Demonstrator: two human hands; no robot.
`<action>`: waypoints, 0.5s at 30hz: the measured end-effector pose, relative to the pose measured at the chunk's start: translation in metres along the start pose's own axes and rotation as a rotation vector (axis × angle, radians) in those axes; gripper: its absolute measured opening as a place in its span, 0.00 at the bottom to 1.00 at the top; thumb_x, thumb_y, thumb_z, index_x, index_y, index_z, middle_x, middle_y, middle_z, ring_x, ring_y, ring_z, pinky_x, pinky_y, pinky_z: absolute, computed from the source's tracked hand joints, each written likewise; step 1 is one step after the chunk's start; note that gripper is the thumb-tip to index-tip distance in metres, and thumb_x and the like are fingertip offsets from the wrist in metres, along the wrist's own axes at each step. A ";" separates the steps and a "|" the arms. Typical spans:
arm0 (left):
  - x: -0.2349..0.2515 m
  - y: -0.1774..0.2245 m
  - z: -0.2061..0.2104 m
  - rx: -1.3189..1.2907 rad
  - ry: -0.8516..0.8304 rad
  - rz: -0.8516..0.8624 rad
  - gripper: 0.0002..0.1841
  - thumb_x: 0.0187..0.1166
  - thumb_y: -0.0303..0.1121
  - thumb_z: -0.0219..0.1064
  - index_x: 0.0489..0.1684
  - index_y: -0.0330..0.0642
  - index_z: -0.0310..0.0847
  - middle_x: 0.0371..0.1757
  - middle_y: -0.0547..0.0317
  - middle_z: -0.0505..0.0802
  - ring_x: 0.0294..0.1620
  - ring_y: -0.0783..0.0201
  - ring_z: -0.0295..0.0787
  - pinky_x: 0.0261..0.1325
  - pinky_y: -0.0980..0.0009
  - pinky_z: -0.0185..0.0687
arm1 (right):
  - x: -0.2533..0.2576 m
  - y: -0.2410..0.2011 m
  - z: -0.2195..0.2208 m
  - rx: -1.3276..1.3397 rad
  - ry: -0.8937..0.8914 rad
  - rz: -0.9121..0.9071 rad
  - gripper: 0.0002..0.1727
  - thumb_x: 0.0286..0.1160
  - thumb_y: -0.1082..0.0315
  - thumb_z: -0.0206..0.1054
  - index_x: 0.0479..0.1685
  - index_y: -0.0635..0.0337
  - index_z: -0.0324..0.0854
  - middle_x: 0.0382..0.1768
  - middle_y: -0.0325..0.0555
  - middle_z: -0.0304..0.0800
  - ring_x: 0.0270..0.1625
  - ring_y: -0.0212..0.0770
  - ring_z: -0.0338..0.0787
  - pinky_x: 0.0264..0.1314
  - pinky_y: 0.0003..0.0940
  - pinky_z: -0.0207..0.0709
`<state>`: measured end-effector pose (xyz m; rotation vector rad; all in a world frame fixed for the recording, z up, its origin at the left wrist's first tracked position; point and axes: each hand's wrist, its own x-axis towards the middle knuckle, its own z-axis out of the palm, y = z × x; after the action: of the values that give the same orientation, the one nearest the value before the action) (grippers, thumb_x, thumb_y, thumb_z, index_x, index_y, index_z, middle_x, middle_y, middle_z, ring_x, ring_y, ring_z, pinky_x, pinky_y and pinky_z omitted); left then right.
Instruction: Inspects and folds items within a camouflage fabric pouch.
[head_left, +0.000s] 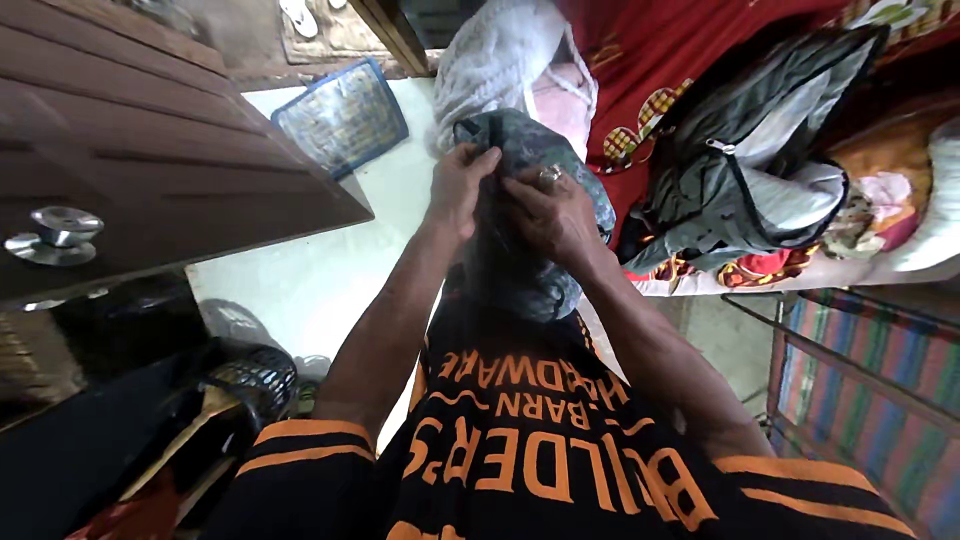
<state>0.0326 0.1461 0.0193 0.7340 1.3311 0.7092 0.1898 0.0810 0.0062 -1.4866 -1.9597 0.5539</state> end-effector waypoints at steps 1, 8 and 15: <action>0.001 0.000 0.001 0.006 0.009 0.010 0.07 0.83 0.31 0.68 0.49 0.38 0.81 0.41 0.57 0.91 0.42 0.65 0.90 0.51 0.63 0.89 | -0.001 0.001 0.002 -0.053 0.025 -0.005 0.13 0.79 0.65 0.67 0.55 0.54 0.94 0.51 0.52 0.95 0.56 0.53 0.93 0.54 0.49 0.86; 0.007 0.004 0.009 0.238 0.010 0.114 0.10 0.79 0.32 0.71 0.49 0.35 0.81 0.40 0.56 0.89 0.40 0.68 0.88 0.50 0.68 0.87 | 0.020 -0.013 -0.013 -0.116 -0.064 0.097 0.11 0.77 0.69 0.63 0.46 0.58 0.92 0.41 0.56 0.94 0.48 0.60 0.94 0.42 0.55 0.85; 0.027 0.015 0.011 0.424 0.202 0.147 0.13 0.78 0.36 0.70 0.50 0.34 0.83 0.43 0.51 0.90 0.43 0.64 0.88 0.53 0.62 0.85 | 0.010 -0.007 -0.032 -0.121 -0.117 -0.249 0.11 0.81 0.75 0.60 0.42 0.62 0.90 0.40 0.56 0.94 0.51 0.58 0.93 0.56 0.49 0.85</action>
<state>0.0461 0.1759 0.0163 1.1317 1.6492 0.6350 0.2055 0.0872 0.0363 -1.2778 -2.2645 0.4268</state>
